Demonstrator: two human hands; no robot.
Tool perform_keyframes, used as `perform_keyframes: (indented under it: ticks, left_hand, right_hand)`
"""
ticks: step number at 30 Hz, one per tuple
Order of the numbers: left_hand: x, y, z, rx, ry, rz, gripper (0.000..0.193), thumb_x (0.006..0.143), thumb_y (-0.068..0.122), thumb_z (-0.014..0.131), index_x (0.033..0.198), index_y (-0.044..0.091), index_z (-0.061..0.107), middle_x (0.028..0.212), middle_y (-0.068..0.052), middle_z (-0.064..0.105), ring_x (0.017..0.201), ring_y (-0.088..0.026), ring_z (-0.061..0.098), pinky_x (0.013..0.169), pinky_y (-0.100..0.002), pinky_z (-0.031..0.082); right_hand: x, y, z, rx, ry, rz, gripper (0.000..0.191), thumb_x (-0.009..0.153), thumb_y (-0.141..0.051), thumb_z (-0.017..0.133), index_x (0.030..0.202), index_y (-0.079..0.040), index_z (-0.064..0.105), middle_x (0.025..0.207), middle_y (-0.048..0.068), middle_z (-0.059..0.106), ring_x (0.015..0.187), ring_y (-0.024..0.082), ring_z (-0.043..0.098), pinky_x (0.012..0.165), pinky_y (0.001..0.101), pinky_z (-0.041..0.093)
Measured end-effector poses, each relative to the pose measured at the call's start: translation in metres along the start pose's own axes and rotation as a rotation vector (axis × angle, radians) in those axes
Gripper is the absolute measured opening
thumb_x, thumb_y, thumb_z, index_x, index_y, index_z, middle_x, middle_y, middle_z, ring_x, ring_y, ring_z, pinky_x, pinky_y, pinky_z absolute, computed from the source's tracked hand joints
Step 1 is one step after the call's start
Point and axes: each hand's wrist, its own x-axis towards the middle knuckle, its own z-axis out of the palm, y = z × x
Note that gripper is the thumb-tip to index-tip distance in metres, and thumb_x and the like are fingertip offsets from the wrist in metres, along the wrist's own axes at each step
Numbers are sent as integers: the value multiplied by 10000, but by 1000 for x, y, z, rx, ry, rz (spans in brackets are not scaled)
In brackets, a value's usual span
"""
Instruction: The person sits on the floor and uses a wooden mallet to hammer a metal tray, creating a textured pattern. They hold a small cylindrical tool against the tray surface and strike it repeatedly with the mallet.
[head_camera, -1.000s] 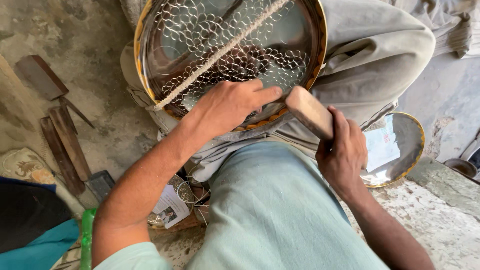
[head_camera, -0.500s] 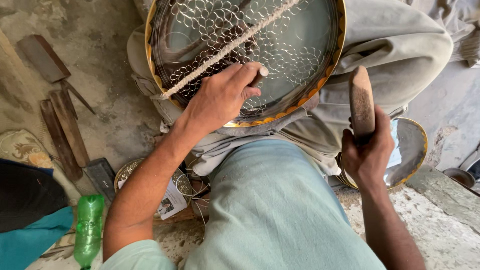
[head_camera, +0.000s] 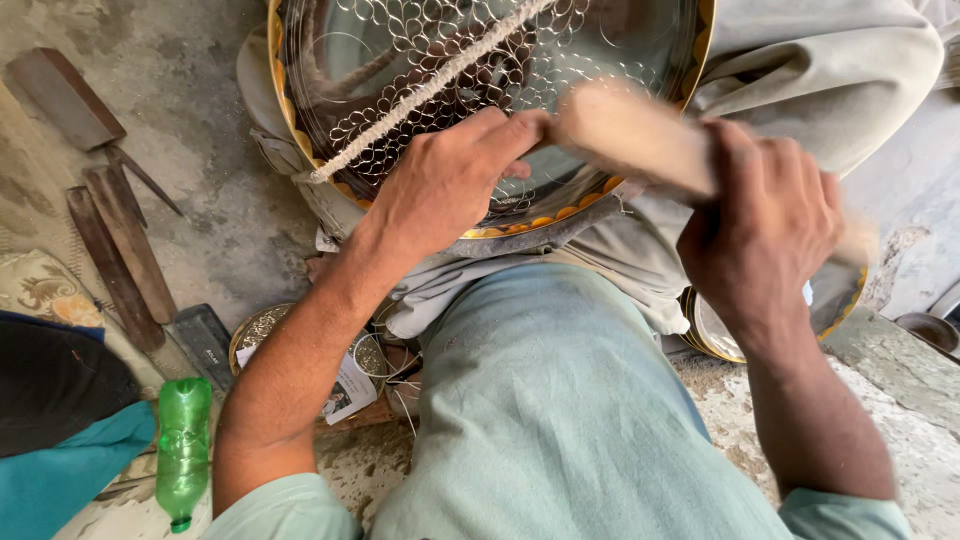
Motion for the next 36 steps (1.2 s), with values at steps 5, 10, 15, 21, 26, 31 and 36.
perform_keyframes:
  ticks: [5, 10, 15, 21, 26, 31, 36]
  left_hand:
    - [-14, 1, 17, -45, 221, -121, 277, 1081, 51, 602, 1352, 45, 549, 1048, -124, 672, 879, -216, 769, 596, -251, 617]
    - [-37, 14, 35, -98, 588, -214, 187, 1086, 145, 654, 1217, 53, 559, 1091, -101, 688, 909, -196, 722, 770, -314, 648]
    - [-58, 17, 66, -40, 769, -408, 142, 1032, 34, 663, 1048, -32, 538, 886, -115, 571, 753, -240, 601, 676, -404, 507]
    - [-64, 9, 85, 2, 770, -538, 200, 949, 43, 686, 928, -35, 502, 796, -142, 538, 650, -312, 552, 612, -460, 460]
    - [-57, 16, 66, 188, 708, -377, 138, 1015, 70, 649, 1121, 9, 587, 995, -146, 644, 883, -346, 654, 772, -457, 533]
    - [-43, 17, 43, -119, 627, -398, 213, 1067, 180, 714, 1169, 46, 584, 977, -102, 669, 867, -216, 705, 693, -336, 569]
    - [-31, 9, 28, -130, 428, -240, 303, 1046, 140, 670, 1312, 35, 572, 1028, -129, 698, 889, -236, 751, 735, -319, 647]
  right_hand:
    - [50, -17, -3, -404, -256, -194, 505, 829, 73, 698, 1320, -20, 616, 949, 161, 637, 778, 300, 595, 684, 435, 448]
    - [77, -48, -25, -457, -294, -280, 564, 868, -39, 694, 1423, -111, 622, 1033, 126, 616, 937, 278, 601, 822, 411, 431]
    - [98, -68, -23, -683, -147, -718, 346, 1055, -135, 627, 1397, -186, 629, 1019, -23, 584, 873, 131, 526, 862, 321, 374]
    - [107, -87, -26, -948, -137, -867, 311, 1066, -324, 616, 1355, -253, 704, 924, -52, 616, 802, 95, 531, 817, 310, 390]
    - [116, -89, -31, -829, -211, -786, 351, 1009, -202, 647, 1359, -189, 669, 963, 13, 606, 859, 174, 557, 829, 351, 422]
    - [106, -68, -35, -727, -271, -639, 414, 953, -80, 678, 1363, -125, 634, 1002, 78, 596, 916, 253, 583, 841, 391, 454]
    - [83, -30, -26, -316, -378, -214, 477, 894, 10, 647, 1359, -78, 583, 1058, 127, 581, 995, 317, 589, 899, 426, 474]
